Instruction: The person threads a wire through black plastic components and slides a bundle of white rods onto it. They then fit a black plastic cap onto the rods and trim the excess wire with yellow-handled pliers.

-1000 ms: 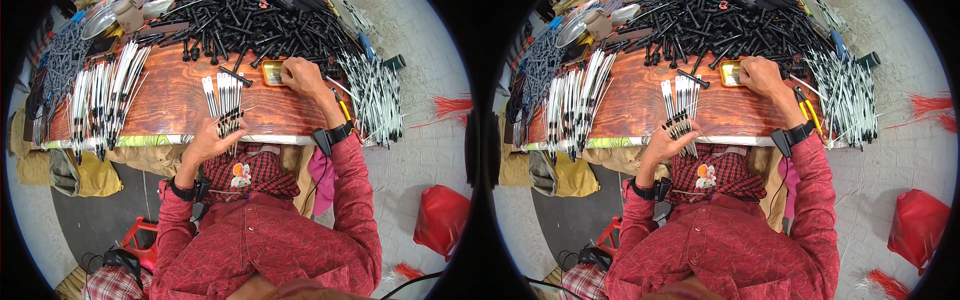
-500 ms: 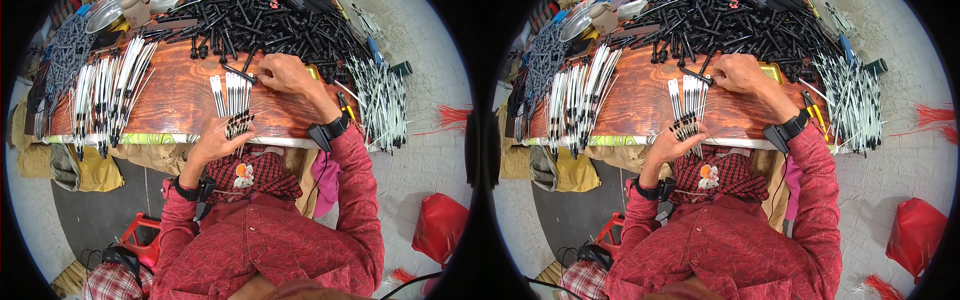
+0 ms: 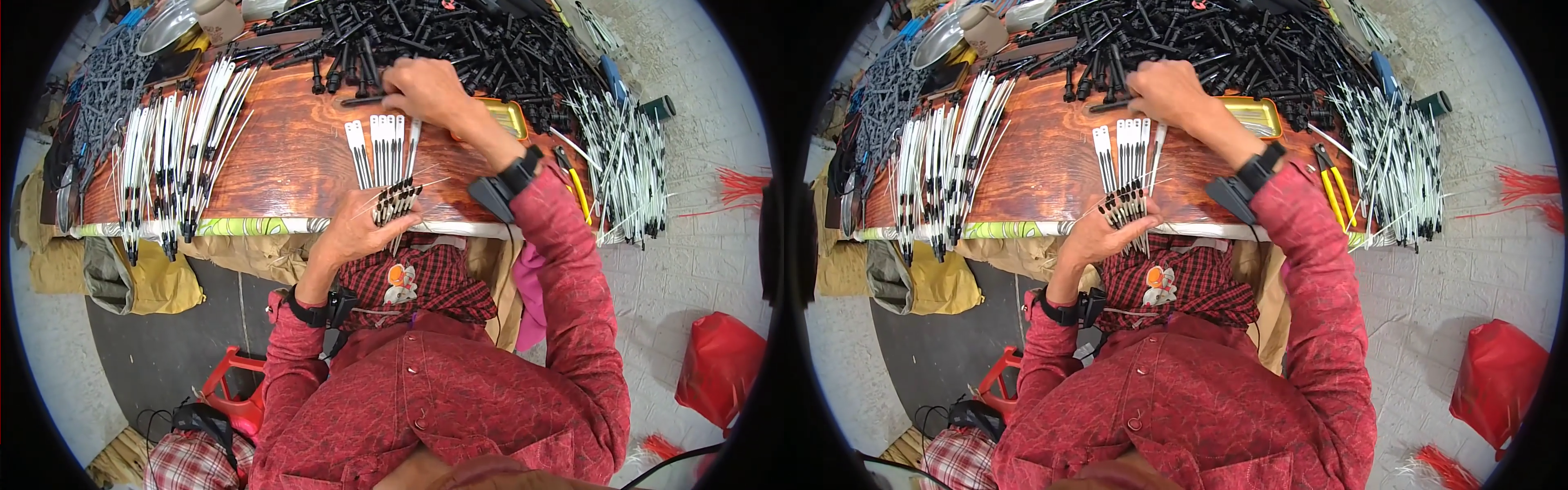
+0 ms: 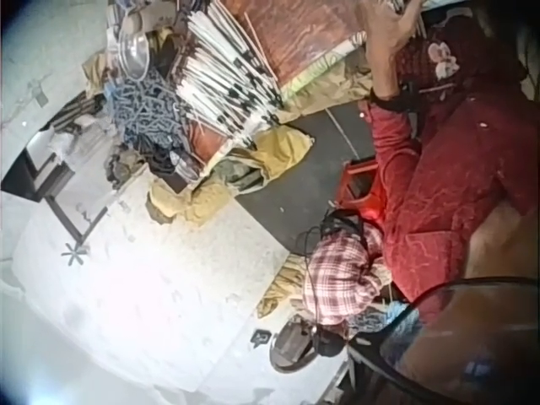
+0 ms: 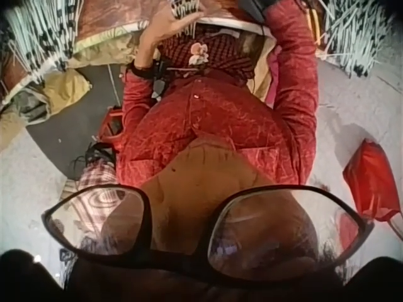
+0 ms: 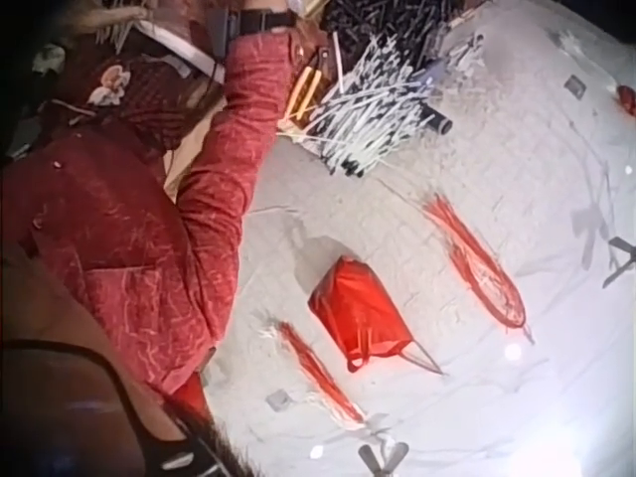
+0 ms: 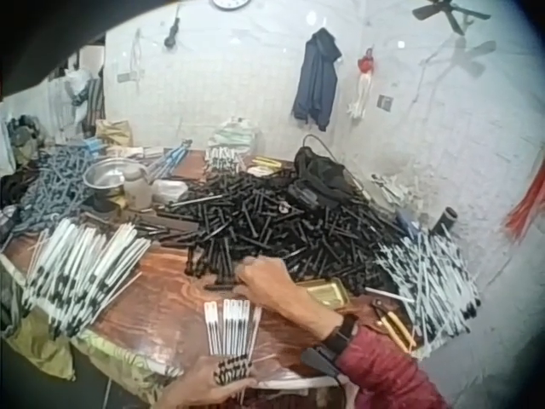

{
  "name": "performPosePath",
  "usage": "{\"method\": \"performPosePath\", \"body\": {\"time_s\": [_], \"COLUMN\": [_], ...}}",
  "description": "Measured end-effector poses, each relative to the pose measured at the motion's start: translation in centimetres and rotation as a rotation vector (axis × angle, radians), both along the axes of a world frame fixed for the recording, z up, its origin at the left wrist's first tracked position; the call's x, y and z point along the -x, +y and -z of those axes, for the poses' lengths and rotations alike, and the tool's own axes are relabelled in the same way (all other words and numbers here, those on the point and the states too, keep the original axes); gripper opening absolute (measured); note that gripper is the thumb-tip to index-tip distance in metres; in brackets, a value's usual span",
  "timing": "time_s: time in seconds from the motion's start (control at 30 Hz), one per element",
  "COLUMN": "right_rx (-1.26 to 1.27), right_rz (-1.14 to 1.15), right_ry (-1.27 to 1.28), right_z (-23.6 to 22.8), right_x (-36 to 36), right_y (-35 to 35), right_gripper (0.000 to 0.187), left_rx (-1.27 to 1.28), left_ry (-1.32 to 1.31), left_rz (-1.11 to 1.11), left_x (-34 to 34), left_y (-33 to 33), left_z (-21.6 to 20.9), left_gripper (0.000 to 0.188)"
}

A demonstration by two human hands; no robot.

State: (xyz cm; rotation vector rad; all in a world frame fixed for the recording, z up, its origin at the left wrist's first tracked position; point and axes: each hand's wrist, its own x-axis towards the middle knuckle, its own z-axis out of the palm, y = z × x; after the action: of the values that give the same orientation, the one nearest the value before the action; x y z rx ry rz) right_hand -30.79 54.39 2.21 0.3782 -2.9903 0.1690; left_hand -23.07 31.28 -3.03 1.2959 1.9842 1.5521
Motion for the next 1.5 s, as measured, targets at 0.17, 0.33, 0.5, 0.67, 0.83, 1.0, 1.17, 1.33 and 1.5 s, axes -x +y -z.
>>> {"method": "performPosePath", "body": {"time_s": [0.17,0.33,0.5,0.67,0.83,1.0,1.17,1.33,1.5], "right_rx": [0.125,0.275,0.433,0.382,0.638,0.335,0.141,0.221,0.287], "right_rz": [0.044,-0.048,-0.068,-0.031,0.008,0.161,0.164,0.202,0.219], "right_ry": [0.300,0.119,0.007,0.043,0.052,0.168,0.069,0.071,0.130], "right_z": [-0.2,-1.1,0.1,1.9,1.7,1.2,1.0,0.7,1.0], "right_x": [-1.3,-7.1,-11.7,-11.2,-10.9,-10.1,-9.6,-9.6,-9.9], "right_y": [1.3,4.0,2.7,1.2,2.8,7.6,8.6,9.2,9.7], "right_gripper": [0.018,0.013,0.012,0.014,0.013,0.012,0.013,0.012,0.011], "left_rx": [-0.049,0.110,0.022,0.056,-0.072,-0.086,-0.092,-0.112,-0.042], "left_ry": [0.058,-0.018,-0.049,-0.055,-0.066,-0.016,-0.006,-0.037,-0.048], "left_rz": [0.009,0.026,0.042,0.094,0.072,0.056,0.055,0.051,0.074], "left_x": [0.2,0.1,-0.6,-0.8,-0.9,-0.8,-0.8,-0.8,-0.8], "left_y": [0.2,-0.2,1.4,1.9,2.3,2.4,2.5,2.4,2.1], "left_z": [0.5,0.2,0.1,-0.5,0.5,0.4,0.5,0.1,0.4], "left_gripper": [0.019,0.017,0.018,0.017,0.029,0.029,0.029,0.029,0.010]}}
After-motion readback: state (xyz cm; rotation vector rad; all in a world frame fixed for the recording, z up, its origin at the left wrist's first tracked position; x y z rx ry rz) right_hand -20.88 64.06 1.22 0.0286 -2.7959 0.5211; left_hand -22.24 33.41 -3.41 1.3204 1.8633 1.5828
